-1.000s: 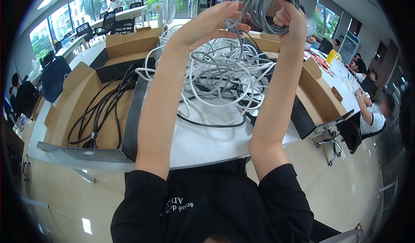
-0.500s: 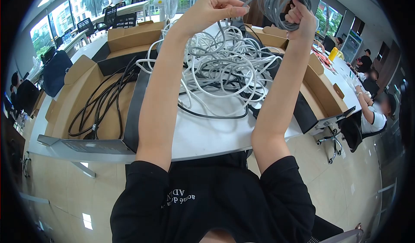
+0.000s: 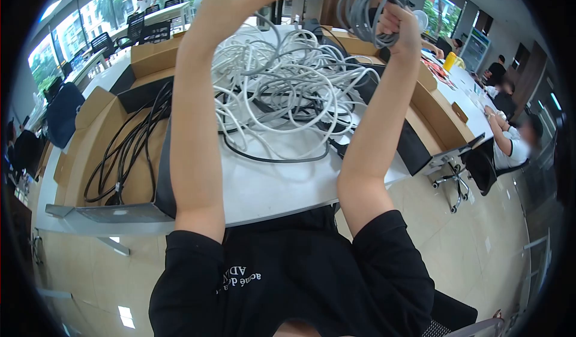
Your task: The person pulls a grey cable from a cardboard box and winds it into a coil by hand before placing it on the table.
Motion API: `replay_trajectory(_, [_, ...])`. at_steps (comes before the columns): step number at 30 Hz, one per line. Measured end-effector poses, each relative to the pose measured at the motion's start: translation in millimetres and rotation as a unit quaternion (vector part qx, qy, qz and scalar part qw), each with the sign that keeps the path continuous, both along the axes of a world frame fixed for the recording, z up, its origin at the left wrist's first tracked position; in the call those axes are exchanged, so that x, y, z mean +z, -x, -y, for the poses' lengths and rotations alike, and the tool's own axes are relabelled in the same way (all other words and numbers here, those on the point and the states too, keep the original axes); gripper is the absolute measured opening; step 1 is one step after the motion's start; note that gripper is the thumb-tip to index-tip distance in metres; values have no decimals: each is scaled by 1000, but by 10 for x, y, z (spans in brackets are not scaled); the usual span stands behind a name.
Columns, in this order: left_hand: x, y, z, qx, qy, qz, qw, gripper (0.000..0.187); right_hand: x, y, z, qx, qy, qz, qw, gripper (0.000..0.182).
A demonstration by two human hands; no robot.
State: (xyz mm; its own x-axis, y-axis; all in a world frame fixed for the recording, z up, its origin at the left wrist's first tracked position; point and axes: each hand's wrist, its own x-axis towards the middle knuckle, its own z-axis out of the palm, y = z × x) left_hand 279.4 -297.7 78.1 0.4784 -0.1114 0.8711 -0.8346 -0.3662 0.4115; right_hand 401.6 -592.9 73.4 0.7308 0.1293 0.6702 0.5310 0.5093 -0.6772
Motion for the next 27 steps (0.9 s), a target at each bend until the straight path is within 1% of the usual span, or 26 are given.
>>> replay_trajectory(3, [19, 4, -97, 144, -7, 72, 987, 26, -17, 19, 3, -20, 43, -6, 999, 8])
replay_trajectory(4, [14, -26, -148, 180, -13, 81, 980, 24, -22, -9, 9, -35, 53, -12, 998, 9])
replay_trajectory(7, [-73, -344, -434, 235, -45, 211, 948, 19, -104, -175, -1, -115, 86, -36, 989, 14])
replay_trajectory(8, [-72, -353, -413, 232, -30, 250, 940, 15, -126, -142, -25, -144, 107, -49, 982, 18])
replay_trajectory(11, [-45, -345, -392, 256, -14, 347, 902, 16, -179, -233, -26, -174, 194, -72, 963, 19])
replay_trajectory(12, [-16, -335, -409, 264, -2, 378, 887, 16, -190, -207, -40, -171, 244, -69, 952, 17])
replay_trajectory(14, [38, -311, -507, 280, 20, 438, 854, 17, -201, -231, 19, -21, 305, -29, 952, 15])
replay_trajectory(15, [38, -307, -560, 294, 34, 436, 850, 18, -222, -242, 42, 56, 331, -10, 942, 14])
replay_trajectory(16, [35, -302, -621, 307, 46, 433, 846, 18, -242, -257, 58, 73, 323, 24, 943, 8])
replay_trajectory(17, [31, -307, -702, 321, 58, 430, 842, 19, -243, -264, 57, 89, 313, 44, 945, 9])
replay_trajectory(18, [31, -332, -797, 345, 60, 437, 829, 23, -236, -274, 51, 105, 302, 65, 945, 12])
replay_trajectory(19, [1, -392, -833, 363, 80, 414, 831, 25, -229, -280, 44, 122, 290, 85, 945, 16])
replay_trajectory(20, [-59, -466, -868, 381, 100, 391, 832, 28, -207, -216, 36, 93, 296, 122, 943, 24])
replay_trajectory(21, [-127, -545, -908, 398, 121, 368, 831, 30, -188, -116, 25, 95, 264, 113, 953, 21])
replay_trajectory(22, [-204, -635, -933, 427, 129, 335, 830, 41, -146, 7, 40, 69, 258, 111, 957, 22])
replay_trajectory(23, [-256, -647, -869, 436, 112, 278, 849, 43, -86, 157, 39, 42, 253, 109, 960, 24])
replay_trajectory(25, [-336, -652, -678, 447, 82, 159, 876, 47, 13, 322, 40, -79, 223, 134, 962, 33])
replay_trajectory(26, [-328, -670, -674, 319, 57, 50, 945, 49, 41, 340, 55, -104, 170, 135, 971, 28])
replay_trajectory(27, [-296, -689, -677, 180, 31, -58, 981, 51, 89, 361, 79, -128, 117, 138, 975, 23])
